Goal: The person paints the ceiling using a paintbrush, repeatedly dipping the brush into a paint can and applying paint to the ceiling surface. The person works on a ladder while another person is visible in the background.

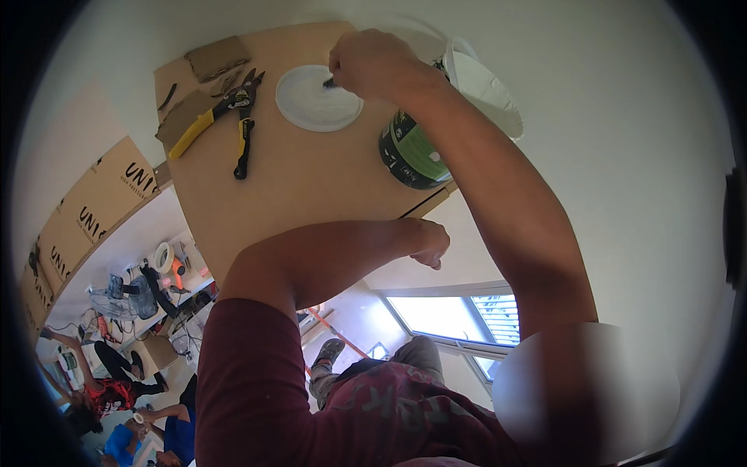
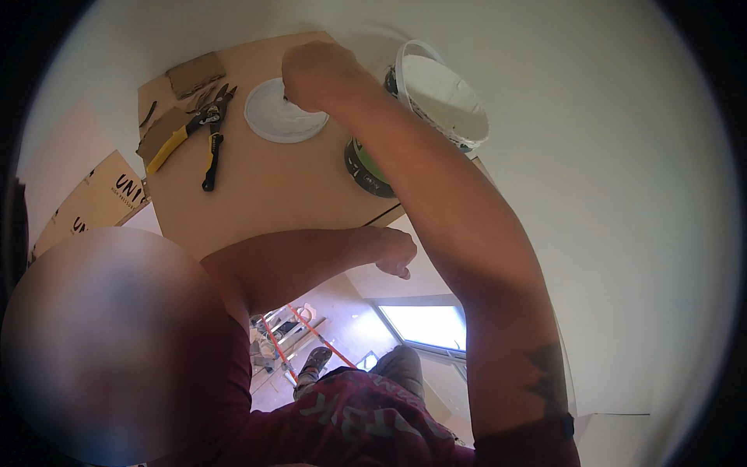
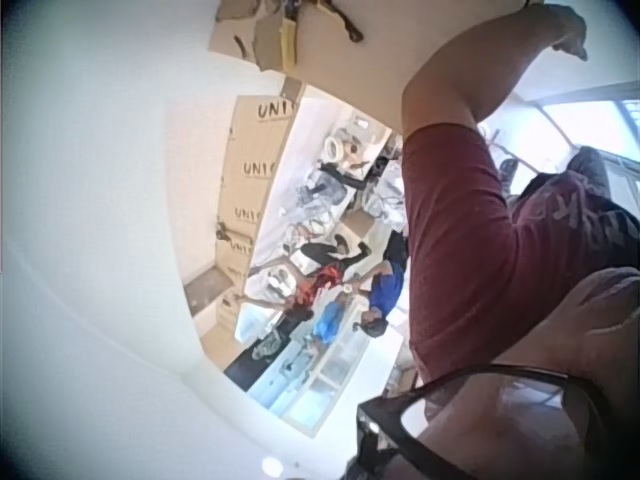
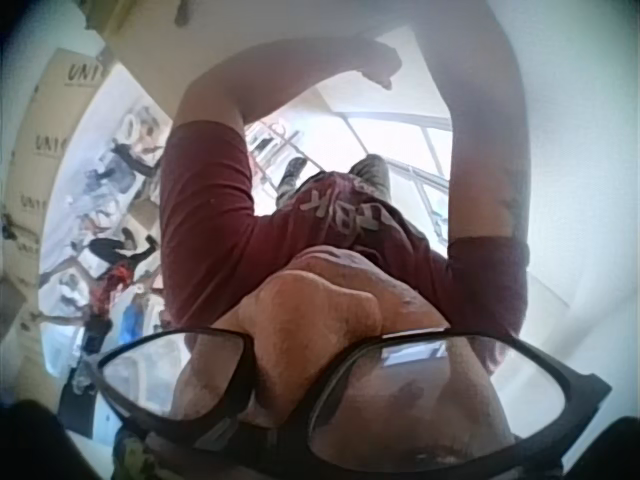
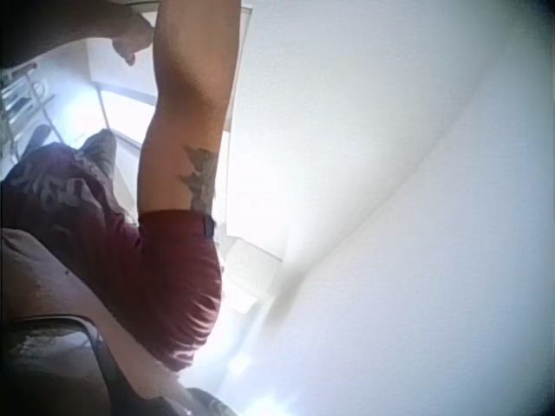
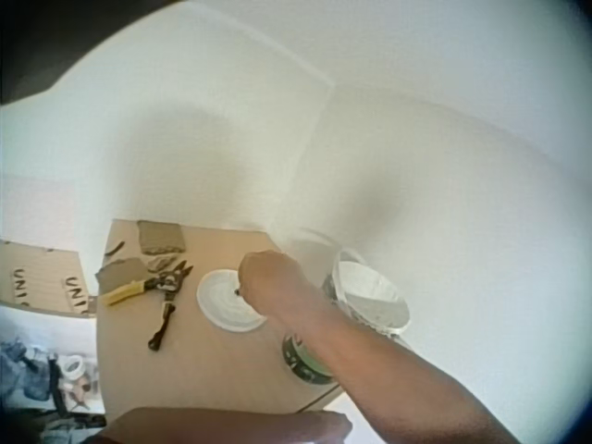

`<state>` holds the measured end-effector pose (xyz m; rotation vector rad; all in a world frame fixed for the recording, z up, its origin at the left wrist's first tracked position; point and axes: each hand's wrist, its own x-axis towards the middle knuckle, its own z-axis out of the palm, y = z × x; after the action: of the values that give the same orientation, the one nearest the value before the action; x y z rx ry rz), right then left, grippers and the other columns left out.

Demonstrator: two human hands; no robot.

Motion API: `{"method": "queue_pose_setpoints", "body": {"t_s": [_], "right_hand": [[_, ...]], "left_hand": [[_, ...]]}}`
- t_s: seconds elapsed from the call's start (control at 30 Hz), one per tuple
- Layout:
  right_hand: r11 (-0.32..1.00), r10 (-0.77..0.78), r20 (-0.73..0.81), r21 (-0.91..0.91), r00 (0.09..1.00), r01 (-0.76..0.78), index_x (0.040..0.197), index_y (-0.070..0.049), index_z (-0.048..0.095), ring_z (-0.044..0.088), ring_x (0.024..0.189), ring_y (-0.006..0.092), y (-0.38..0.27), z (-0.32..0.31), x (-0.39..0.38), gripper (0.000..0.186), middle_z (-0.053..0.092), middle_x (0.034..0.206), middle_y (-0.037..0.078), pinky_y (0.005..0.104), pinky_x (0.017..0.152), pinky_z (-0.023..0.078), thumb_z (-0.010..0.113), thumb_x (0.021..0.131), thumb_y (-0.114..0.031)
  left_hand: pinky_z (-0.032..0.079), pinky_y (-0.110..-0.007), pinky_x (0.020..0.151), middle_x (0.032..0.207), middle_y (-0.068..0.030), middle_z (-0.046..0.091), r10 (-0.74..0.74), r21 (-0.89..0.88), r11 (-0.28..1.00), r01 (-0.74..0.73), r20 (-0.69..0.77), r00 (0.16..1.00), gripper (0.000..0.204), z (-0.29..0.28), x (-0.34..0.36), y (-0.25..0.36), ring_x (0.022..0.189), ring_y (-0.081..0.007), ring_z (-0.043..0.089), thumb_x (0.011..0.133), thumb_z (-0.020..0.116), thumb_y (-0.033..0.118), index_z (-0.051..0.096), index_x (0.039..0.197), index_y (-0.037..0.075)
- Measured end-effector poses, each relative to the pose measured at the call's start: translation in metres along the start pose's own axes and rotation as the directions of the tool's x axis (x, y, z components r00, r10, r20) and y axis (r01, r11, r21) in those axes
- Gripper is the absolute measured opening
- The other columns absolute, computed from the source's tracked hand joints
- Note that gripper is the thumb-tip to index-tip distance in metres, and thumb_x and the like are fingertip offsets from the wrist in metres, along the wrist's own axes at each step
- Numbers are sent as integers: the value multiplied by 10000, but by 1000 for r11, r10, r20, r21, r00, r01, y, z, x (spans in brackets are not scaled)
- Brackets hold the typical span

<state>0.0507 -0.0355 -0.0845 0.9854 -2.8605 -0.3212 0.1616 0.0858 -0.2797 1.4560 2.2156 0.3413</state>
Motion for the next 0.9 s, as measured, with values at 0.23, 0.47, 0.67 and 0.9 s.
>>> {"method": "queue_pose_setpoints", "body": {"t_s": [0.23, 0.47, 0.67, 0.9], "right_hand": [[996, 80, -39, 54, 996, -78, 999, -87, 797, 737, 867, 333, 2, -9, -13, 228, 759, 877, 156, 435, 813, 573, 651, 871, -207], [917, 250, -342, 385, 906, -107, 1019, -16, 788, 723, 754, 334, 15, -20, -47, 303, 722, 789, 226, 443, 757, 562, 601, 913, -229], [410, 613, -268, 912, 743, -9, 1050, 18, 702, 675, 730, 283, 24, 16, -96, 315, 681, 792, 181, 416, 726, 540, 572, 970, -258], [-167, 563, -258, 895, 785, 413, 1126, -53, 571, 584, 754, 172, 3, -59, -185, 268, 605, 858, 68, 339, 695, 502, 461, 1099, -296]], "left_hand": [[575, -459, 842, 866, -137, 765, -8, -12, 1000, 8, 23, 1000, 472, -8, -7, -1, 920, -313, 731, 975, 644, 450, 773, 828, 20], [579, -464, 839, 873, -148, 769, 45, 33, 998, -44, -44, 998, 481, 3, 1, -3, 902, -313, 737, 973, 636, 459, 775, 843, 17], [579, -455, 803, 1073, -173, 748, 167, -147, 972, -184, -124, 978, 450, -7, 11, 23, 869, -291, 730, 969, 661, 395, 693, 1204, 13], [521, -446, 940, 1203, -217, 689, 243, 10, 963, -268, -455, 857, 409, -37, -45, 26, 1070, -302, 675, 971, 674, 311, 663, 1255, 17]]}}
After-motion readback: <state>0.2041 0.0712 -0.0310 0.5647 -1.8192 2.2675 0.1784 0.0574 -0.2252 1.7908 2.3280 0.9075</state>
